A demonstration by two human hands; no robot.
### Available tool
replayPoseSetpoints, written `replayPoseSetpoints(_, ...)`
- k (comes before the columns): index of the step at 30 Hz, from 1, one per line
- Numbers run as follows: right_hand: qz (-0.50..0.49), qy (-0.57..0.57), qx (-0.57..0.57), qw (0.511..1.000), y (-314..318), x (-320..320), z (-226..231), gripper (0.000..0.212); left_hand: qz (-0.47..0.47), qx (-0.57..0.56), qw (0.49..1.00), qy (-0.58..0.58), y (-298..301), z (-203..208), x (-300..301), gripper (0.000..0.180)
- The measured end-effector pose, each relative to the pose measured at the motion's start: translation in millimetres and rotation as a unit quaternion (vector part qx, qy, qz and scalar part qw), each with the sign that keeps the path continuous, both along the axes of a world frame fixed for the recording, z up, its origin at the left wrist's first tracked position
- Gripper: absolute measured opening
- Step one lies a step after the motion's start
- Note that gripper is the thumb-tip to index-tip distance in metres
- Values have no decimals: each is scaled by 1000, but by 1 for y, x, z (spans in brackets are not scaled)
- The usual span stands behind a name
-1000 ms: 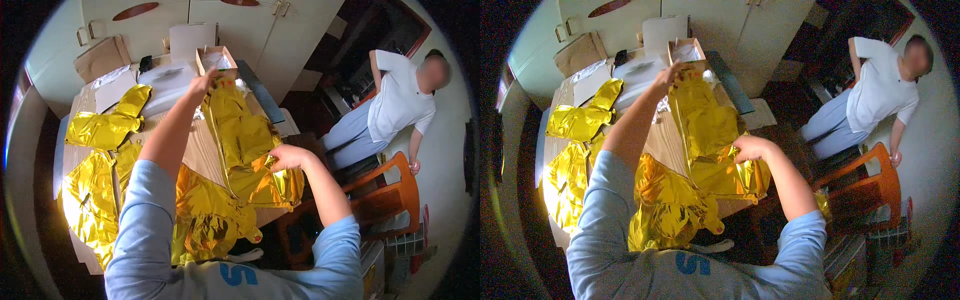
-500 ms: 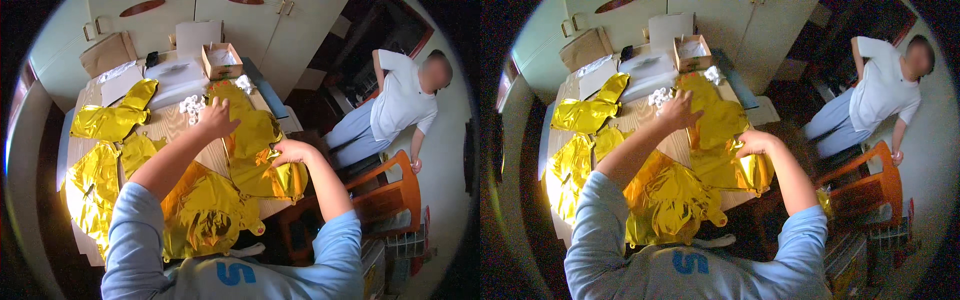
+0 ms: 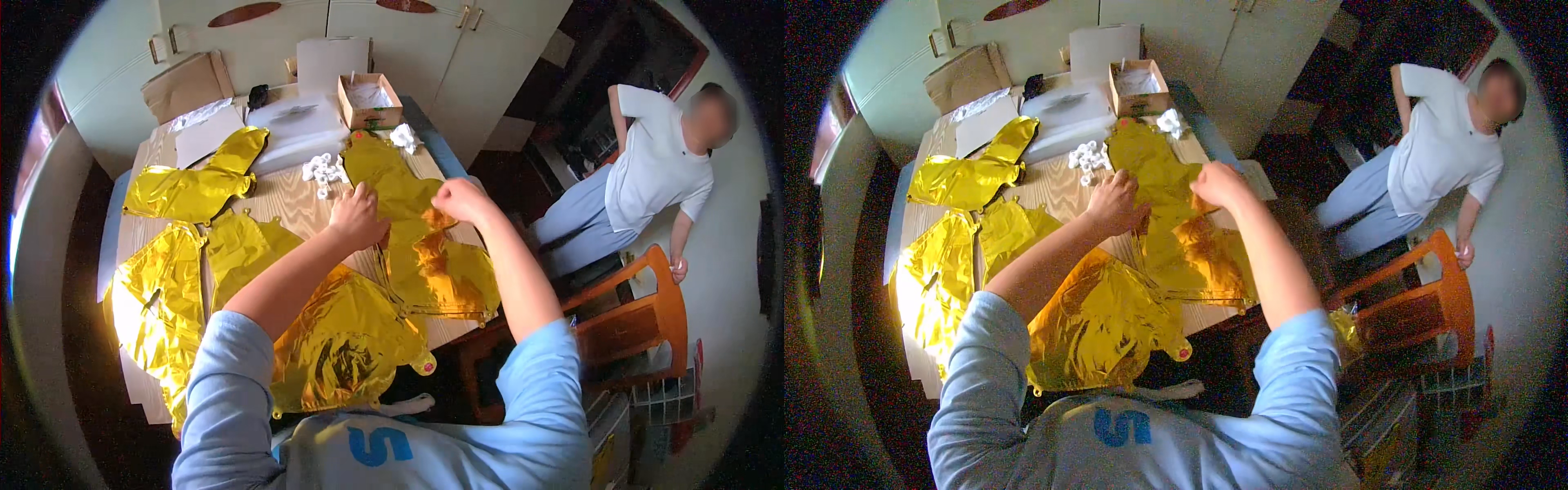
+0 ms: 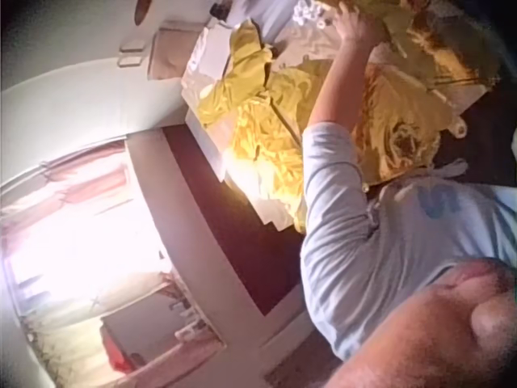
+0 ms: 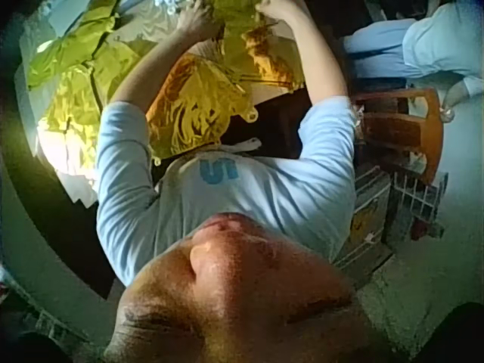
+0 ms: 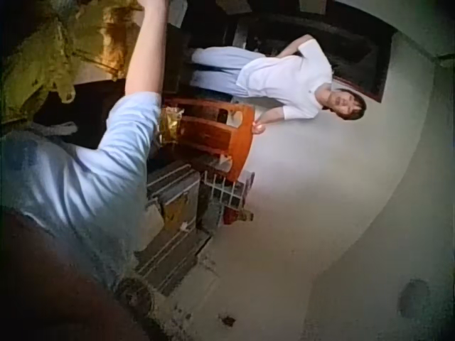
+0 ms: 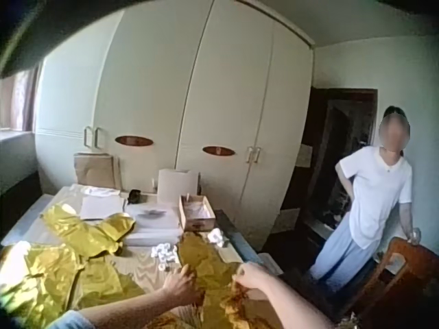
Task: Packing gold foil balloons into plastic bags and organizing them on a table.
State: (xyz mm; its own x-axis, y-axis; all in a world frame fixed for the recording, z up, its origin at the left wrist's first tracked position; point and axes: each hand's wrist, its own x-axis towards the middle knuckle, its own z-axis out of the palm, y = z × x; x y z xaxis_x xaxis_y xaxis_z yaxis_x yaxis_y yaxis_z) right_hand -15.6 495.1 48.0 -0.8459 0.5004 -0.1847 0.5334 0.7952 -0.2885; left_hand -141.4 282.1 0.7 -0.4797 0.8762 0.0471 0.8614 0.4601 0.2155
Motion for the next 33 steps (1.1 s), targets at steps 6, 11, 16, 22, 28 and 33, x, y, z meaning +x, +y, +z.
replayPoseSetpoints(6, 43, 144, -3, 989, -2, -62, -27, 61, 34, 92, 995, -6, 1, -10, 2, 81)
replayPoseSetpoints(11, 5, 104, 57, 993, -15, -76, -44, 51, 33, 132, 990, -45, 9, -23, -7, 81)
replayPoseSetpoints(16, 14, 138, 29, 990, -23, -70, -42, 49, 49, 148, 986, -66, 16, -25, -13, 81)
replayPoseSetpoints(22, -25, 223, -97, 970, -1, -72, -66, 60, 67, 176, 977, -98, 18, -31, -26, 84)
replayPoseSetpoints(28, -21, 248, -140, 958, -16, -69, -53, 60, 66, 158, 982, -84, 23, -29, -29, 84)
replayPoseSetpoints(33, -13, 243, -160, 957, -7, -70, -58, 60, 56, 137, 988, -46, 25, -33, -35, 85)
